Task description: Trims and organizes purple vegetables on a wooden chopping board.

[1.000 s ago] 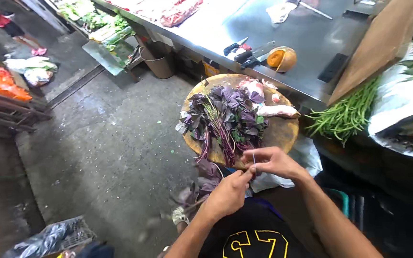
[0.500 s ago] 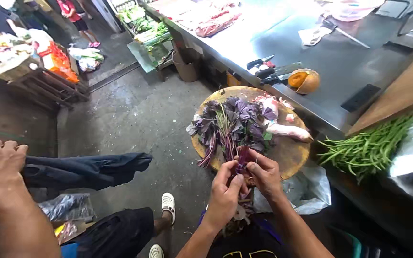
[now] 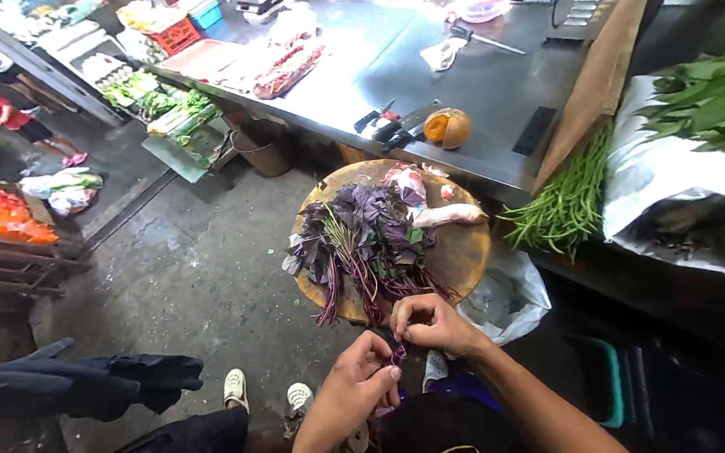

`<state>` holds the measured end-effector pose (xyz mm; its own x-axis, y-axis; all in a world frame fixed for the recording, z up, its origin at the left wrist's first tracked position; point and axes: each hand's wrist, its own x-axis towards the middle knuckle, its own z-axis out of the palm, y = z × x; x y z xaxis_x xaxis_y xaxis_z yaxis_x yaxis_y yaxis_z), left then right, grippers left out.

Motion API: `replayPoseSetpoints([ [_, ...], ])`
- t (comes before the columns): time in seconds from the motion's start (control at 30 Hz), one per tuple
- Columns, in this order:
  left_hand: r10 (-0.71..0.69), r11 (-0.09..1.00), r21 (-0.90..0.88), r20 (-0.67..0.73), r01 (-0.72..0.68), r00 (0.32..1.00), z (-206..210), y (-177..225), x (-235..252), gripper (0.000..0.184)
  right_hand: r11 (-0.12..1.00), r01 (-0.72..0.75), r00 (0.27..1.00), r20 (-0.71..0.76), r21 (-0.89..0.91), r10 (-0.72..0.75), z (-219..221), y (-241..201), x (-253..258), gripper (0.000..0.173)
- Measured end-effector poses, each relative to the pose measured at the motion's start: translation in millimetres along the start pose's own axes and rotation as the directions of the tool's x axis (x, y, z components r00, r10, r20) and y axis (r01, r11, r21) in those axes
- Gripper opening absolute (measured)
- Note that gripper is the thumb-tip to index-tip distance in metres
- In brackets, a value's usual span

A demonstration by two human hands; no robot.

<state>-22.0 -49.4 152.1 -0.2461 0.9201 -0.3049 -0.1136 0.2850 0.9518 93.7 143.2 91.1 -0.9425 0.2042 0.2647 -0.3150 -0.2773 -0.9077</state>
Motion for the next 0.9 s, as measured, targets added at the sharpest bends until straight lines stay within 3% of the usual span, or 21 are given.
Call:
replayPoseSetpoints([
  [0.17, -0.047, 0.999, -0.004, 0.087, 0.048, 0.995, -7.7, 2.2, 12.8, 0.016, 0.999, -0.047, 0.997, -0.061, -0.028, 0.045, -2.3, 2.7, -4.1, 0.006],
  [0.27, -0.089, 0.996, 0.014, 0.123, 0.088, 0.988, -17.9, 8.1, 26.4, 0.015, 0.98, -0.195, 0.96, -0.213, -0.04, 0.182, 2.7, -5.9, 0.2, 0.004],
  [0.3, -0.102, 0.995, 0.028, 0.144, 0.099, 0.984, -22.0, 11.3, 30.8, 0.015, 0.965, -0.261, 0.936, -0.245, -0.009, 0.251, 4.6, -9.4, 3.3, 0.012],
  [0.4, -0.113, 0.992, 0.072, 0.214, 0.1, 0.97, -35.4, 19.2, 43.2, 0.014, 0.882, -0.472, 0.872, -0.154, -0.01, 0.465, 3.1, -24.6, 9.0, 0.023],
  [0.5, -0.081, 0.988, 0.146, 0.278, 0.041, 0.957, -49.4, 33.7, 52.2, 0.014, 0.889, -0.457, 0.888, -0.039, 0.022, 0.458, 1.0, -34.4, 10.2, 0.034],
  [0.53, -0.025, 0.985, 0.171, 0.298, -0.028, 0.954, -53.3, 39.4, 55.2, 0.016, 0.916, -0.397, 0.915, -0.05, 0.059, 0.4, 2.6, -37.5, 10.8, 0.034],
  [0.6, 0.233, 0.924, 0.227, 0.304, -0.308, 0.924, -62.0, 48.4, 64.5, 0.019, 0.958, -0.27, 0.95, -0.133, 0.094, 0.281, 4.9, -46.8, 14.7, 0.033],
  [0.63, 0.411, 0.839, 0.261, 0.271, -0.477, 0.871, -67.4, 51.6, 68.9, 0.02, 0.974, -0.207, 0.957, -0.186, 0.094, 0.222, 5.6, -53.1, 16.7, 0.032],
  [0.7, 0.709, 0.633, 0.335, 0.11, -0.698, 0.696, -78.8, 64.3, 70.7, 0.017, 0.993, -0.071, 0.951, -0.293, 0.093, 0.096, 5.9, -70.9, 20.9, 0.03],
  [0.77, 0.829, 0.541, 0.419, -0.117, -0.73, 0.547, -88.6, 80.2, 56.6, 0.008, 0.997, 0.048, 0.934, -0.357, 0.06, -0.024, 4.3, -89.7, 24.1, 0.03],
  [0.8, 0.832, 0.548, 0.425, -0.187, -0.72, 0.522, -92.6, 84.7, 47.0, 0.005, 0.996, 0.089, 0.933, -0.352, 0.013, -0.079, 3.7, -97.2, 26.4, 0.029],
  [0.83, 0.803, 0.594, 0.366, -0.209, -0.717, 0.558, -95.1, 84.7, 38.2, 0.012, 0.992, 0.107, 0.934, -0.335, -0.069, -0.124, 5.3, -102.3, 30.2, 0.028],
  [0.9, 0.629, 0.776, 0.154, -0.113, -0.612, 0.769, -94.9, 72.9, 29.4, 0.036, 0.95, 0.093, 0.948, -0.265, -0.299, -0.176, 15.0, -101.6, 41.4, 0.025],
])
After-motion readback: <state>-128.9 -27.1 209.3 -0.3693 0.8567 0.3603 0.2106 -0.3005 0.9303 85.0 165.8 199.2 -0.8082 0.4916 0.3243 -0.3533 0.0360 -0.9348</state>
